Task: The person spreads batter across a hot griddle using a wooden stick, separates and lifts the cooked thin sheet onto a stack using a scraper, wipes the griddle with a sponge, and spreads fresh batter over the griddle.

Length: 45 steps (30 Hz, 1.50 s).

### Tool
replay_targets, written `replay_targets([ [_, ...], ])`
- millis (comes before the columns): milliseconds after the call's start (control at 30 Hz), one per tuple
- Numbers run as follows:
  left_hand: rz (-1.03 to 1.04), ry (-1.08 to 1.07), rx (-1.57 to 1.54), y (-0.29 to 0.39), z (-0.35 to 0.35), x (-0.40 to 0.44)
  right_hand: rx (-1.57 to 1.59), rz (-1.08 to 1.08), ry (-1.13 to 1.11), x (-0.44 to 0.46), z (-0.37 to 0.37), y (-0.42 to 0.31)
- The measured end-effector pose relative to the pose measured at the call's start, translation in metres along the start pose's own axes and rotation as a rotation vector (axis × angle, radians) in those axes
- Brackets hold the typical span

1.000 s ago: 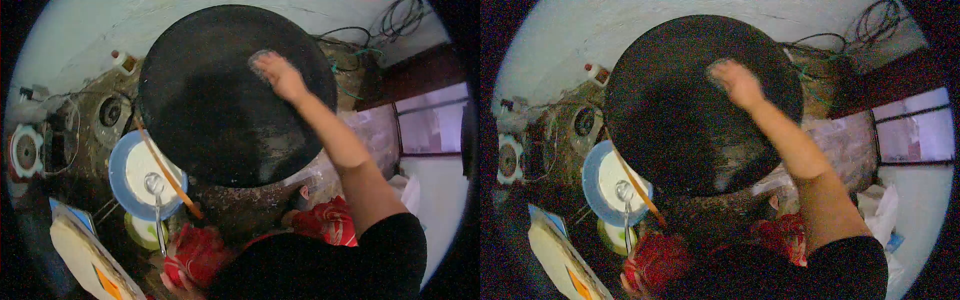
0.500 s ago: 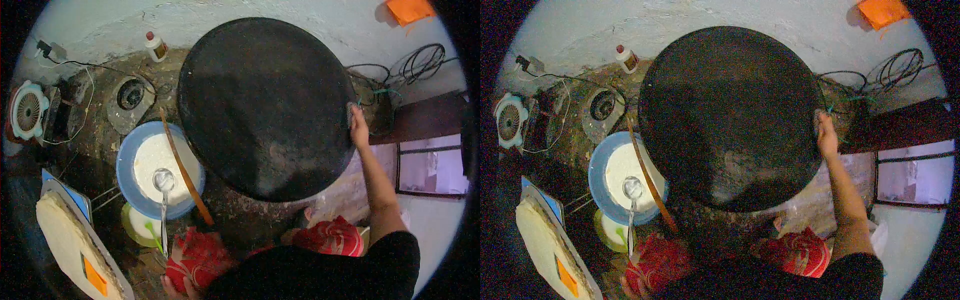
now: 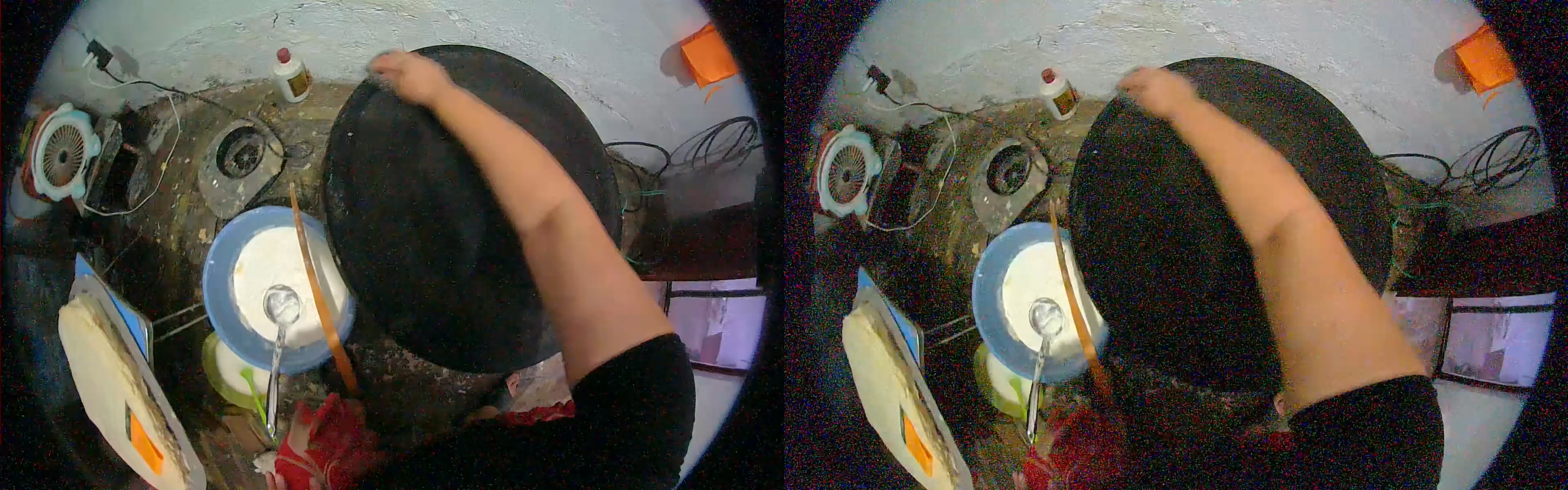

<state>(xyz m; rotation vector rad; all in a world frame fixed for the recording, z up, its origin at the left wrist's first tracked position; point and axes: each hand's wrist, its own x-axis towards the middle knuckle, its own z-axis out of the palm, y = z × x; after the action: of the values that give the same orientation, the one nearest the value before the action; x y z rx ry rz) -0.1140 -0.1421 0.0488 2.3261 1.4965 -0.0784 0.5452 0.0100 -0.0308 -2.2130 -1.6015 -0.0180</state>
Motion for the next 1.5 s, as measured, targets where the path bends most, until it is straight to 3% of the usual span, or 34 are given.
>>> replay_targets([
  [33, -0.002, 0.002, 0.003, 0.006, -0.007, -0.001, -0.018, -0.151, 0.067, 0.001, 0.026, -0.015],
  [67, 0.001, 0.006, 0.002, 0.015, -0.015, 0.002, 0.082, -0.070, -0.041, -0.012, 0.022, -0.053],
  [100, 0.009, 0.016, -0.009, 0.027, -0.020, 0.008, 0.026, -0.177, -0.064, -0.029, 0.016, -0.087],
  [133, 0.016, 0.020, -0.018, 0.028, -0.016, 0.009, 0.144, -0.282, 0.049, -0.049, 0.034, -0.098],
  [167, 0.216, 0.301, -0.053, 0.032, -0.005, 0.014, 0.194, -0.211, -0.043, -0.075, 0.022, -0.127],
  [200, 0.414, 0.583, -0.086, 0.031, 0.004, 0.015, 0.078, -0.431, 0.011, -0.096, 0.030, -0.136],
  [233, 0.751, 0.537, 0.205, 0.002, 0.003, 0.014, 0.178, -0.392, -0.085, -0.127, 0.013, -0.158],
  [300, 0.778, 0.527, 0.166, 0.007, -0.007, 0.010, 0.196, -0.438, -0.105, -0.186, -0.016, -0.194],
  [467, 0.799, 0.446, 0.173, -0.022, -0.009, -0.013, 0.303, -0.179, -0.133, -0.335, -0.061, -0.241],
  [533, 0.430, 0.175, -0.325, -0.020, -0.013, -0.024, 0.249, -0.149, -0.115, -0.388, -0.055, -0.256],
  [567, 0.422, 0.179, -0.324, -0.017, -0.022, -0.025, 0.311, -0.029, -0.177, -0.413, -0.048, -0.266],
  [633, 0.626, -0.067, -0.262, -0.010, -0.044, -0.024, 0.386, 0.091, -0.243, -0.444, -0.028, -0.281],
  [700, 0.756, -0.105, -0.273, -0.005, -0.058, -0.020, 0.466, 0.445, -0.342, -0.466, 0.001, -0.289],
  [833, 0.803, -0.055, -0.252, -0.004, -0.048, -0.022, 0.412, 0.518, -0.352, -0.478, 0.062, -0.271],
  [900, 0.838, -0.078, -0.287, -0.005, -0.048, -0.022, 0.347, 0.501, -0.146, -0.467, 0.073, -0.274],
  [933, 0.832, -0.069, -0.283, -0.006, -0.049, -0.023, 0.351, 0.490, -0.146, -0.460, 0.076, -0.276],
  [1067, 0.830, -0.073, -0.355, -0.010, -0.052, -0.021, 0.283, 0.592, -0.344, -0.420, 0.079, -0.294],
  [1133, 0.842, -0.083, -0.365, -0.013, -0.053, -0.020, 0.420, 0.747, -0.525, -0.400, 0.088, -0.309],
  [1167, 0.861, -0.070, -0.399, -0.017, -0.049, -0.019, 0.606, 0.801, -0.508, -0.407, 0.135, -0.291],
  [1200, 0.849, -0.062, -0.399, -0.019, -0.046, -0.018, 0.606, 0.789, -0.517, -0.397, 0.133, -0.301],
  [1267, 0.886, -0.066, -0.450, -0.024, -0.043, -0.016, 0.810, 1.109, -0.496, -0.369, 0.127, -0.335],
  [1300, 0.872, -0.058, -0.446, -0.026, -0.045, -0.016, 0.797, 1.210, -0.374, -0.352, 0.107, -0.361],
  [1333, 0.888, -0.076, -0.490, -0.028, -0.047, -0.015, 0.800, 1.200, -0.387, -0.352, 0.122, -0.353],
  [1400, 0.894, -0.091, -0.536, -0.036, -0.044, -0.013, 1.310, 1.130, -0.453, -0.352, 0.145, -0.337],
  [1433, 0.851, -0.105, -0.722, -0.044, -0.035, -0.012, 1.401, 1.198, -0.315, -0.351, 0.148, -0.341],
  [1467, 0.804, -0.118, -0.908, -0.052, -0.031, -0.010, 1.398, 1.195, -0.327, -0.352, 0.139, -0.340],
  [1500, 0.682, -0.100, -1.060, -0.058, -0.033, -0.007, 1.498, 1.050, -0.365, -0.357, 0.128, -0.333],
])
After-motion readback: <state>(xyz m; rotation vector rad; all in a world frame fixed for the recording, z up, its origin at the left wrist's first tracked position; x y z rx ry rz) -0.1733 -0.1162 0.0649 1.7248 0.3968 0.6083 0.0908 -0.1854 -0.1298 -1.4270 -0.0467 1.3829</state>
